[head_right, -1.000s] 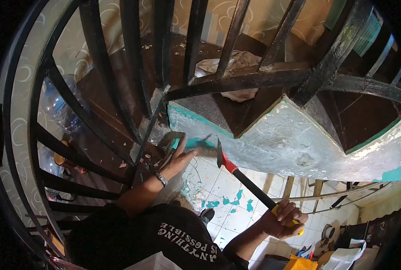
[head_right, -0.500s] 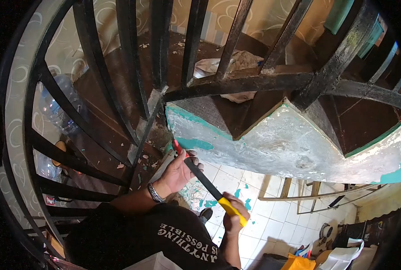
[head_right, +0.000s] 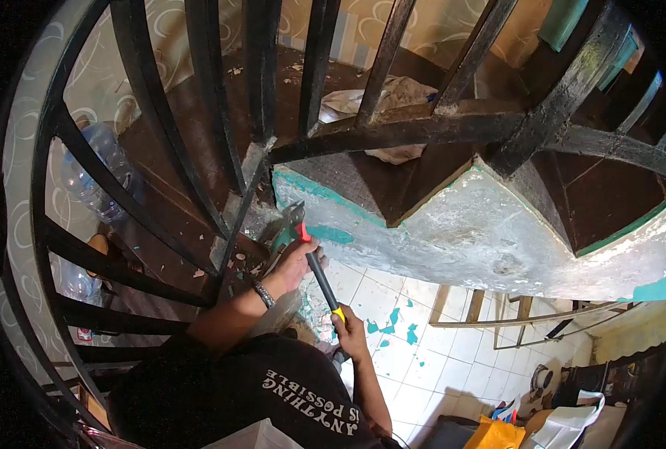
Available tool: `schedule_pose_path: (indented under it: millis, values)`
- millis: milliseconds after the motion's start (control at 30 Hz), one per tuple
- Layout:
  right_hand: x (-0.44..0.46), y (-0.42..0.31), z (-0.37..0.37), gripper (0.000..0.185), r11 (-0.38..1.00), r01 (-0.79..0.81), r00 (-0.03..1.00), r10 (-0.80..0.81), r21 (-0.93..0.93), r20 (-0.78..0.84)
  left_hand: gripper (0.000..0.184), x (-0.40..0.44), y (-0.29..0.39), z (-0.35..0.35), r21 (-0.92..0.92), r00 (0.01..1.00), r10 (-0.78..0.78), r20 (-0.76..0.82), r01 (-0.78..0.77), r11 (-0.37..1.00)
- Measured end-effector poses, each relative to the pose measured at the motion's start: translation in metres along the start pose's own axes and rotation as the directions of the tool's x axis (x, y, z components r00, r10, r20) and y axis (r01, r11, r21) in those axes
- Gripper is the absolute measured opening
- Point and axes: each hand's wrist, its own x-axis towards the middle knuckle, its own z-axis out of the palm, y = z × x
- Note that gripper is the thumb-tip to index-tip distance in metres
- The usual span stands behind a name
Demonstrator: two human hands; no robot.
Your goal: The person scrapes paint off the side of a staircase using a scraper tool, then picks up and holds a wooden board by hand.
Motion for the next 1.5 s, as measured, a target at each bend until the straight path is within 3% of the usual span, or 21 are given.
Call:
schedule_pose_path:
  millis: [33,100,167,267,400,500,633,767,833,900,1000,1167,1300,1367,1433,1500]
  values:
    - [0.005,0.001,0.006,0.032,1.0,-0.006,1.0,0.006,-0.001,-0.012,0.019,0.004,-0.003,-0.004,0.001,1.0,-0.002,-0.005,0.002,1.0]
    - [0.016,0.006,0.014,0.031,0.995,0.05,0.997,-0.054,-0.082,-0.05,0.024,0.009,-0.002,-0.007,0.23,0.988,0.12,-0.096,-0.095,0.968]
    - [0.024,0.004,0.018,0.03,0.981,0.103,0.989,-0.118,-0.165,-0.086,0.026,0.009,0.005,-0.006,0.224,0.991,0.119,-0.064,-0.102,0.969]
    - [0.028,-0.003,0.022,0.033,0.953,0.154,0.956,-0.211,-0.26,-0.205,0.025,0.006,0.008,-0.004,0.253,0.986,0.087,-0.139,-0.049,0.966]
    - [0.03,0.009,0.024,0.031,0.949,0.187,0.948,-0.242,-0.254,-0.208,0.023,0.01,0.002,-0.012,0.261,0.99,0.108,-0.086,-0.082,0.962]
    - [0.037,0.016,0.03,0.03,0.978,0.119,0.964,-0.155,-0.169,-0.216,0.021,0.025,0.003,-0.027,0.279,0.991,0.129,-0.017,-0.119,0.953]
    - [0.041,0.026,0.026,0.029,0.953,0.157,0.957,-0.212,-0.26,-0.198,0.02,0.022,-0.003,-0.032,0.274,0.986,0.15,0.067,-0.163,0.948]
    - [0.046,0.033,0.025,0.028,0.963,0.211,0.943,-0.245,-0.166,-0.227,0.02,0.022,0.002,-0.026,0.267,0.996,0.075,-0.053,-0.058,0.962]
    - [0.05,0.022,0.024,0.029,0.976,0.101,0.972,-0.137,-0.191,-0.188,0.02,0.025,0.001,-0.034,0.3,0.994,0.111,-0.018,-0.1,0.949]
    - [0.047,0.023,0.022,0.029,0.968,0.138,0.966,-0.179,-0.211,-0.184,0.02,0.023,0.001,-0.03,0.291,0.992,0.127,0.015,-0.126,0.948]
    - [0.043,0.032,0.024,0.028,0.966,0.185,0.953,-0.222,-0.183,-0.208,0.022,0.018,0.001,-0.022,0.322,0.99,0.093,-0.106,-0.054,0.945]
    - [0.056,0.026,0.021,0.026,0.98,0.128,0.974,-0.154,-0.152,-0.169,0.022,0.03,-0.006,-0.038,0.328,0.987,0.161,-0.003,-0.151,0.932]
    - [0.06,0.037,0.016,0.026,0.979,0.189,0.965,-0.201,-0.08,-0.171,0.022,0.025,0.0,-0.022,0.258,0.983,0.16,-0.085,-0.133,0.957]
    - [0.076,0.022,0.025,0.026,0.95,0.211,0.957,-0.249,-0.231,-0.151,0.022,0.033,0.011,-0.041,0.155,0.976,0.214,-0.028,-0.207,0.966]
    - [0.085,0.021,0.02,0.029,0.98,0.128,0.982,-0.146,-0.152,-0.118,0.023,0.029,0.018,-0.035,0.225,0.966,0.25,-0.068,-0.229,0.947]
    - [0.075,0.023,0.008,0.028,0.977,0.173,0.975,-0.188,-0.126,-0.122,0.022,0.026,0.009,-0.024,0.233,0.975,0.195,-0.104,-0.167,0.958]
